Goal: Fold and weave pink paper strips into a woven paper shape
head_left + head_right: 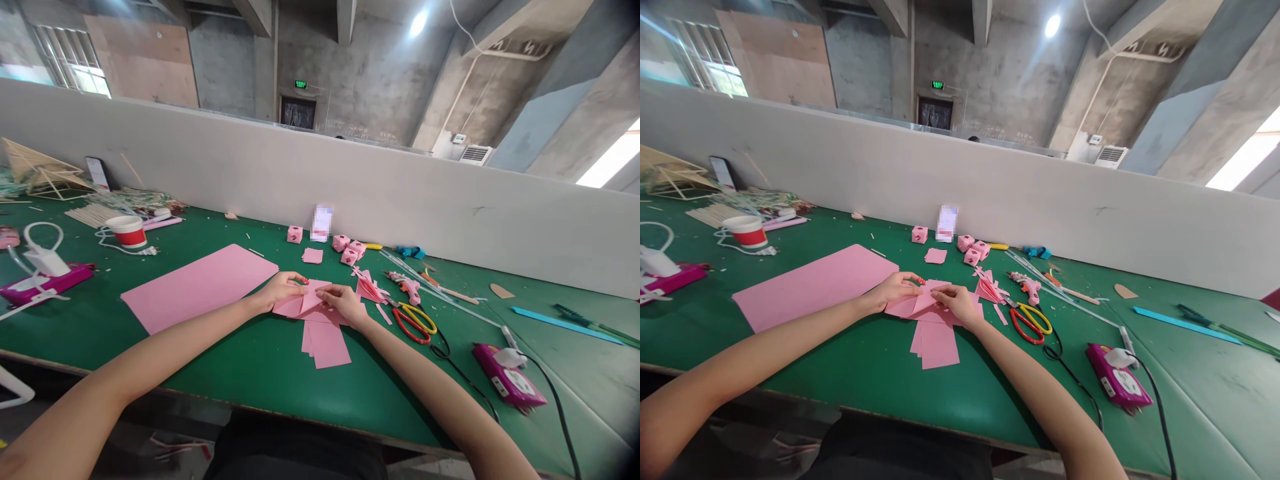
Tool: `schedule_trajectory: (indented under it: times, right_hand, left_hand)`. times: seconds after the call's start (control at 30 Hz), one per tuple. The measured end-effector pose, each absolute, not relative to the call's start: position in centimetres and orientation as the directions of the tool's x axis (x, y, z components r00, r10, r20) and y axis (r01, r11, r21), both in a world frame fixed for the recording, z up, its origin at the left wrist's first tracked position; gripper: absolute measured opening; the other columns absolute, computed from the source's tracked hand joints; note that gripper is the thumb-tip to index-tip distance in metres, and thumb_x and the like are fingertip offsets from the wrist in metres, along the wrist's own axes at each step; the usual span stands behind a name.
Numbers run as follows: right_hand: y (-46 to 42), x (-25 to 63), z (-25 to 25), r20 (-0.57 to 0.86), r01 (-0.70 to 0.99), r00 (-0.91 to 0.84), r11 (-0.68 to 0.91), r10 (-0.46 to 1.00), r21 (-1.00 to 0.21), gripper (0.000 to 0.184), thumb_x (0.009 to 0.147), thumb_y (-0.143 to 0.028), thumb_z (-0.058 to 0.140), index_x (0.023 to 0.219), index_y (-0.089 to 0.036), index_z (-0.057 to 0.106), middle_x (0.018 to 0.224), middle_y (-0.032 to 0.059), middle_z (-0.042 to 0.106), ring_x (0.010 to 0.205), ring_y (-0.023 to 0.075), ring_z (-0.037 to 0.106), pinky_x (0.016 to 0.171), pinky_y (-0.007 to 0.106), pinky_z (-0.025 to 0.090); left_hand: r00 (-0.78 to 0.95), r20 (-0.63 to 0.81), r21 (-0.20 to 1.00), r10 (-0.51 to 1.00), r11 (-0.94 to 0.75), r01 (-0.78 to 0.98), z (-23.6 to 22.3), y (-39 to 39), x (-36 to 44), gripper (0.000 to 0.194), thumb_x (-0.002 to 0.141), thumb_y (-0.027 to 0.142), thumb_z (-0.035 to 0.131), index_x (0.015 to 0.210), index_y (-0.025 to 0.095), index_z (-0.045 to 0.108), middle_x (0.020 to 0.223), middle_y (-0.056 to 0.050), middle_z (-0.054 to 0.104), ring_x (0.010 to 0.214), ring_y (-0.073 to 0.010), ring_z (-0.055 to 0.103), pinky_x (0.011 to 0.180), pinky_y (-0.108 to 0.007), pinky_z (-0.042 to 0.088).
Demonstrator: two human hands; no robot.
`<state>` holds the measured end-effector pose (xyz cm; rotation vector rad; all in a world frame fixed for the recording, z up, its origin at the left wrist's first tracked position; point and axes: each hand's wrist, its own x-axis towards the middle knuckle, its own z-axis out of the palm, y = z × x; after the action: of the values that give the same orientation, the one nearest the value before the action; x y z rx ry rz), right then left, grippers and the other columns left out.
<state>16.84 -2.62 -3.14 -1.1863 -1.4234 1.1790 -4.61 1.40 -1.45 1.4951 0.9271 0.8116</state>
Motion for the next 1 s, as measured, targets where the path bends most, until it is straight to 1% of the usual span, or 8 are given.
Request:
schedule_trajectory:
  times: [0.23, 0.53, 0.8, 1.0]
  right_hand:
    - [-2.64, 16.83, -3.10, 0.054, 0.151, -0.113, 0.070, 0.992, -0.986, 0.041, 0.069, -0.049, 0.076, 0.091, -0.015, 0.075, 0.073, 0.0030, 0.070, 0.059, 0.0120, 0.061, 0.055, 0.023, 0.044]
    - [-2.69, 16.82, -3.09, 0.044, 0.142, -0.121, 0.061, 0.992, -0.988, 0.036, 0.070, -0.048, 0.075, 0.087, -0.016, 0.074, 0.069, 0.0021, 0.069, 0.060, 0.0130, 0.063, 0.056, 0.023, 0.045]
    - [-2.72, 16.69, -3.07, 0.053, 0.096, -0.123, 0.065, 0.991, -0.993, 0.039, 0.068, -0.047, 0.078, 0.089, -0.015, 0.073, 0.072, 0.0031, 0.070, 0.060, 0.0129, 0.064, 0.055, 0.023, 0.046]
    - [-2.76, 16.76, -2.96, 0.047, 0.140, -0.129, 0.066, 0.991, -0.988, 0.036, 0.068, -0.047, 0.077, 0.086, -0.015, 0.075, 0.069, 0.0031, 0.070, 0.059, 0.0131, 0.063, 0.055, 0.023, 0.046]
  left_hand:
    - [0.444, 0.015, 0.989, 0.896, -0.079, 0.127, -1.58, 1.43, -4.53, 0.041, 0.064, 0.041, 0.083, 0.094, 0.017, 0.067, 0.086, -0.006, 0.073, 0.081, -0.0212, 0.068, 0.071, -0.029, 0.051]
    - [0.439, 0.013, 0.987, 0.898, -0.081, 0.137, -1.64, 1.48, -4.59, 0.042, 0.064, 0.042, 0.082, 0.094, 0.017, 0.067, 0.083, -0.006, 0.073, 0.082, -0.0225, 0.068, 0.072, -0.030, 0.051]
    - [0.441, 0.012, 0.988, 0.897, -0.078, 0.131, -1.78, 1.52, -4.60, 0.042, 0.065, 0.041, 0.082, 0.095, 0.017, 0.066, 0.084, -0.007, 0.073, 0.082, -0.0216, 0.068, 0.074, -0.030, 0.051]
    - [0.445, -0.003, 0.988, 0.896, -0.066, 0.138, -1.59, 1.48, -4.56, 0.040, 0.065, 0.038, 0.082, 0.096, 0.017, 0.067, 0.080, -0.005, 0.073, 0.081, -0.0210, 0.068, 0.076, -0.031, 0.051]
